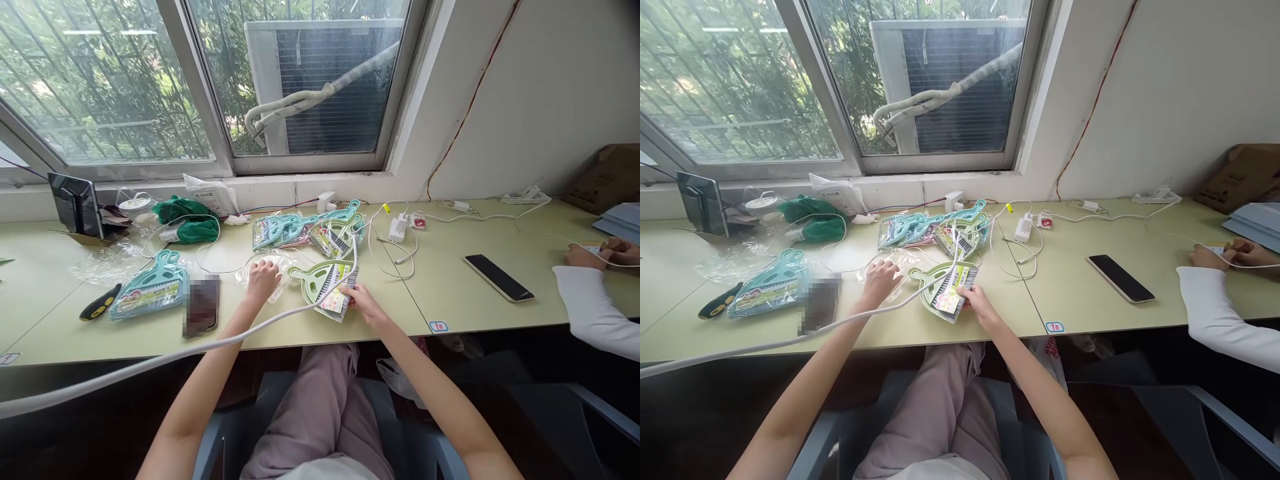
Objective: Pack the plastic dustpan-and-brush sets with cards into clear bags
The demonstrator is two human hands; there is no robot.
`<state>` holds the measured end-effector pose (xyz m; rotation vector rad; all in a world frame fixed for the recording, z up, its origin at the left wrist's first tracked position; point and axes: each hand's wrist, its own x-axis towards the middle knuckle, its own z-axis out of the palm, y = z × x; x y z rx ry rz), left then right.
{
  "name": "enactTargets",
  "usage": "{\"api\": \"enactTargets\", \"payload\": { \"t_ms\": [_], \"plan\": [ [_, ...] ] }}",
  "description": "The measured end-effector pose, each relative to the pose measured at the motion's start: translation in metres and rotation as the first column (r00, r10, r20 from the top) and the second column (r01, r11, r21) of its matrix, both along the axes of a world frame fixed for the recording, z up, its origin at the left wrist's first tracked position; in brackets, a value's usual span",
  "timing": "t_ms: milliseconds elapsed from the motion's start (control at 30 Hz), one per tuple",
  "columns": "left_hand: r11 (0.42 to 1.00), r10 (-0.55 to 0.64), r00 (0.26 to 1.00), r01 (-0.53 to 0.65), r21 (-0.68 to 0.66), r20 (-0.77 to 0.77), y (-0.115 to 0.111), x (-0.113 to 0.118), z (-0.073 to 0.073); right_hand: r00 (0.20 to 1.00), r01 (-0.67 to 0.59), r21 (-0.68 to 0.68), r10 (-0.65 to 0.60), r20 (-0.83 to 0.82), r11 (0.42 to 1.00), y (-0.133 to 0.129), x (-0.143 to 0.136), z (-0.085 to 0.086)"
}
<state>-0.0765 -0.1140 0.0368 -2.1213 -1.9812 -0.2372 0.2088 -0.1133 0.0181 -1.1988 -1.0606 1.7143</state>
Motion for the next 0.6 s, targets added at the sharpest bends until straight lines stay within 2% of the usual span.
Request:
{"api": "enactTargets", "payload": {
  "t_ms": [167,300,433,600],
  "plan": [
    [0.992,0.116,0.993,-0.118,-0.039,-0.037,-0.007,0.010,-0.001,1.000,-0.020,-0.058,0.020,0.009,0.998,-0.004,-0.010,0.008],
    [0.983,0.175,0.982,-0.178,-0.035,-0.065,-0.012,0.016,0.003,1.000,-0.028,-0.034,0.028,-0.008,0.999,-0.001,-0.020,0.013],
    [0.989,0.127,0.991,-0.125,0.085,-0.026,-0.013,0.013,0.000,0.998,-0.036,-0.027,0.035,-0.055,0.999,-0.004,-0.031,0.019],
    [0.963,0.018,1.000,-0.019,0.268,0.006,-0.012,0.014,-0.015,0.997,-0.026,-0.013,0.025,-0.070,1.000,-0.014,-0.053,0.016]
  ]
}}
